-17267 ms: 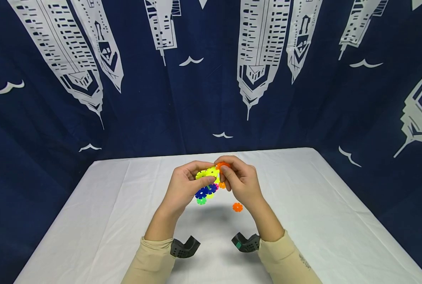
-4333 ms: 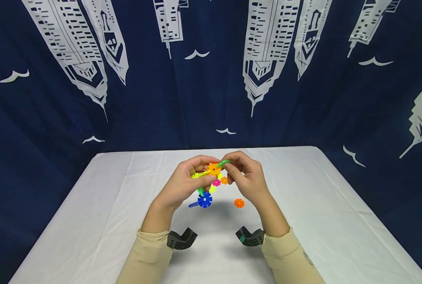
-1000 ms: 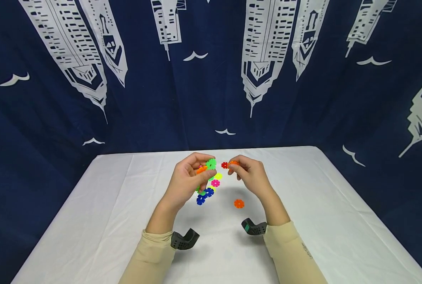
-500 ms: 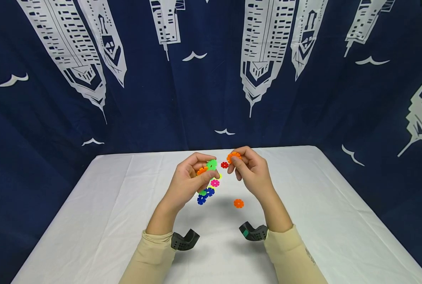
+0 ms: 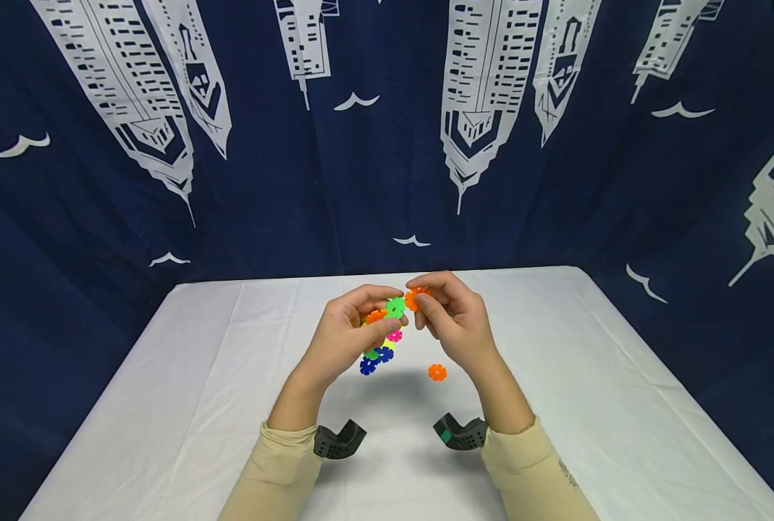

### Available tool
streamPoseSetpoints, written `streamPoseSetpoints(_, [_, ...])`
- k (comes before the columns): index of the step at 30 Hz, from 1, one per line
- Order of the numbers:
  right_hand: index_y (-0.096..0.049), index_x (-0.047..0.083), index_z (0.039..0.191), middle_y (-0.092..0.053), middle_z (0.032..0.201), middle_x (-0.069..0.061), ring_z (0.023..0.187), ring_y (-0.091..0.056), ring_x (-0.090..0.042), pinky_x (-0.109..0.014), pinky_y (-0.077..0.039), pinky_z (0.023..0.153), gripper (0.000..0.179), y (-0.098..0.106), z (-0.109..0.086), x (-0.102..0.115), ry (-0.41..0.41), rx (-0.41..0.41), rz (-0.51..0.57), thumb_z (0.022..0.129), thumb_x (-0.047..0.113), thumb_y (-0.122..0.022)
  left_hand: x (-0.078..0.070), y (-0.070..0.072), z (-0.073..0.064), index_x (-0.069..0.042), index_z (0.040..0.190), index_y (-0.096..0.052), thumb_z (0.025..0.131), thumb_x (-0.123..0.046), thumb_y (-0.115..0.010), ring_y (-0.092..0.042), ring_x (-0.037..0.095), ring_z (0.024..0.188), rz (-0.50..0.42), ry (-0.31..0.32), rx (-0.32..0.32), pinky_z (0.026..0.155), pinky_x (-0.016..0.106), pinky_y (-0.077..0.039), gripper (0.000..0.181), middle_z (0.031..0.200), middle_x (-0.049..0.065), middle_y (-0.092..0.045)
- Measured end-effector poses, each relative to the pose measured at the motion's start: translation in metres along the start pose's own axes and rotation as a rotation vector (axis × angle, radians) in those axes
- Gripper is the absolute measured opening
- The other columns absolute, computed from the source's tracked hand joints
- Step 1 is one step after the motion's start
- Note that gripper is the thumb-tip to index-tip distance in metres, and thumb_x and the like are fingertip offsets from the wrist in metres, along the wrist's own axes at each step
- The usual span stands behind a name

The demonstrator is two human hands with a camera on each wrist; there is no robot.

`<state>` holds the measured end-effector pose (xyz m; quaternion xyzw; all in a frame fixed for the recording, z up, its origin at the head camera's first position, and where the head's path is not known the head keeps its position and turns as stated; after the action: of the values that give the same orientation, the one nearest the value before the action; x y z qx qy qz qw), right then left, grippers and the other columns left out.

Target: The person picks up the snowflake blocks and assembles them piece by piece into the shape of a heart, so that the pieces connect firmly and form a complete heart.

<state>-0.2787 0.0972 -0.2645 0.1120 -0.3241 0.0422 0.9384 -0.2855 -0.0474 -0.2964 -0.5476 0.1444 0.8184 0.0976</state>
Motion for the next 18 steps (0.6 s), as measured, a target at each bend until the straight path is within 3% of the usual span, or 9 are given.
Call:
streamPoseSetpoints(5, [-0.063, -0.006, 0.108, -0.056, 0.063, -0.011, 0.049, -0.044, -0.011, -0.022, -0.033, 0.039, 0.016, 0.0, -0.001, 0.003, 0.037, -0.005, -0.007, 0.095, -0.01, -0.055, 0.0, 0.0, 0.0, -0.013, 0.117, -0.068, 0.088, -0.007, -0.073, -0.049, 0.015, 0.057, 0.015, -0.008, -0.009, 0.049, 0.02, -0.042, 0.03, 0.083, -0.001, -0.068])
streamPoseSetpoints(18, [-0.067, 0.0, 0.101, -0.058, 0.067, -0.006, 0.057, -0.049, -0.011, -0.019, -0.043, 0.05, 0.021, -0.001, 0.0, 0.016, 0.144, -0.01, -0.18, 0.09, -0.015, -0.058, 0.0, -0.001, 0.0, -0.01, 0.113, -0.07, 0.087, -0.006, -0.074, -0.046, 0.014, 0.055, -0.008, -0.006, 0.008, 0.048, 0.02, -0.039, 0.026, 0.078, -0.003, -0.066])
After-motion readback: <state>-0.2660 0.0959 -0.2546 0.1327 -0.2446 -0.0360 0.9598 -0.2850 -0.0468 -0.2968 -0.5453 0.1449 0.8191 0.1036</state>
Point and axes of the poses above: each hand's wrist, its own z-axis towards the middle knuckle, its own y-axis out of the back of the hand, x = y × z, the point moved 9 cm from there along z, towards the middle knuckle
